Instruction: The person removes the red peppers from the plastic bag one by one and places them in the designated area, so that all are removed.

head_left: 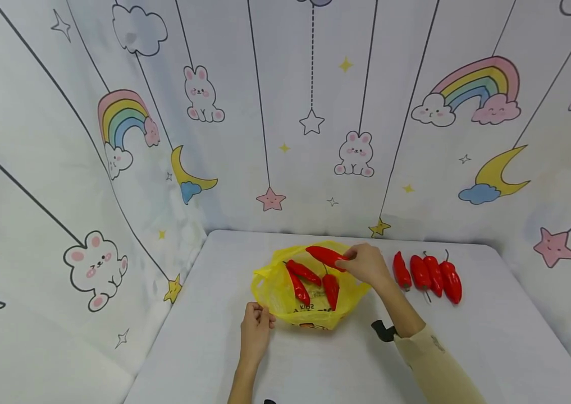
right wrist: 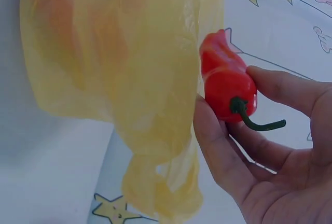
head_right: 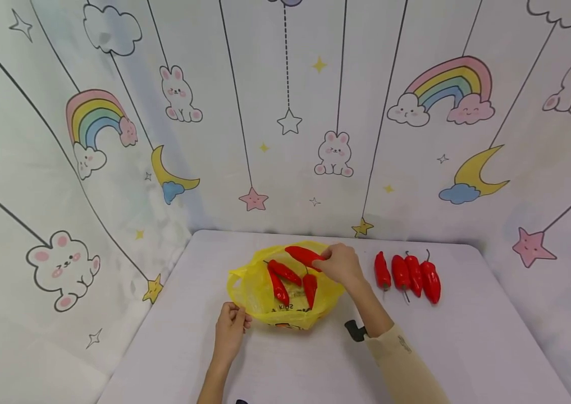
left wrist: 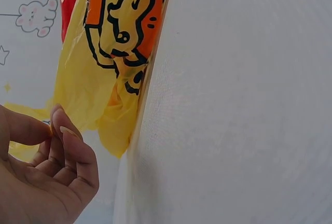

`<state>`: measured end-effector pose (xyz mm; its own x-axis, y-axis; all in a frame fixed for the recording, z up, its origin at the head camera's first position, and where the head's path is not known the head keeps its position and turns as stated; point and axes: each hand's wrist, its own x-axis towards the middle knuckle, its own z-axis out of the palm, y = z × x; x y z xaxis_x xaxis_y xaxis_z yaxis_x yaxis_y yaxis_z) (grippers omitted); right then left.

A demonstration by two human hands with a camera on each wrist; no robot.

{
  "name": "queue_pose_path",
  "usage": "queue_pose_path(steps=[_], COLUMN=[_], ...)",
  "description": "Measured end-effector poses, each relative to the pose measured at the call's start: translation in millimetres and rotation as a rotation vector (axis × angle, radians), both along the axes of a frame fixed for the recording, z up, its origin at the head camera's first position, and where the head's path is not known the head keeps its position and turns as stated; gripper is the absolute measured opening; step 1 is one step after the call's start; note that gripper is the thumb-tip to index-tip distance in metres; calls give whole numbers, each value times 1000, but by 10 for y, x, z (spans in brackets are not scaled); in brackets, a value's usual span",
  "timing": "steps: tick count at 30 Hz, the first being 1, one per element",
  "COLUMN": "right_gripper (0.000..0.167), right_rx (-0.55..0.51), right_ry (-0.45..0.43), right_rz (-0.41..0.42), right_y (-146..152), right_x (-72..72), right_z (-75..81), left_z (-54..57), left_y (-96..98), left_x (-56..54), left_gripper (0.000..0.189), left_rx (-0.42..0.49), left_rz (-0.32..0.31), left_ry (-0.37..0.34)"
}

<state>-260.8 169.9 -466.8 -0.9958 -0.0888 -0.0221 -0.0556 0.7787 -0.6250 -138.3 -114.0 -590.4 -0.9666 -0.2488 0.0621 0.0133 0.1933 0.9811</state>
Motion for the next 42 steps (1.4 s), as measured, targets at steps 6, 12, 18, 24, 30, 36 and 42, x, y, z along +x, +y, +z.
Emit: queue_pose_path(steps=[6, 12, 18, 24, 30, 36, 42], right_gripper=[36, 40, 41, 43, 49, 51, 59], right_rx=[-51, -96, -123, -169, -202, -227, -243], right_ry=[6, 23, 1, -16, 36, 44, 19], right_rz=[-32, -56, -80, -144, -182, -222, -285], right_y=[89, 164, 209, 262, 373, 512, 675], right_x=[75, 161, 225, 314, 381, 455, 522], right_z=[-40, -92, -116, -120, -184, -209, -215], left_z=[-8, -28, -38, -38, -30, -35, -47], left_y=[-2, -5, 4, 10, 14, 19, 20], left_x=[-12, -28, -34, -34, -50, -48, -54], left_gripper=[13, 12, 12, 12, 11, 12, 12], left_rx=[0, 6, 8, 9, 11, -1, 0], left_rz=[-2, -1, -3, -4, -5, -6, -8], left_ry=[-13, -17, -7, -19, -18, -23, -23])
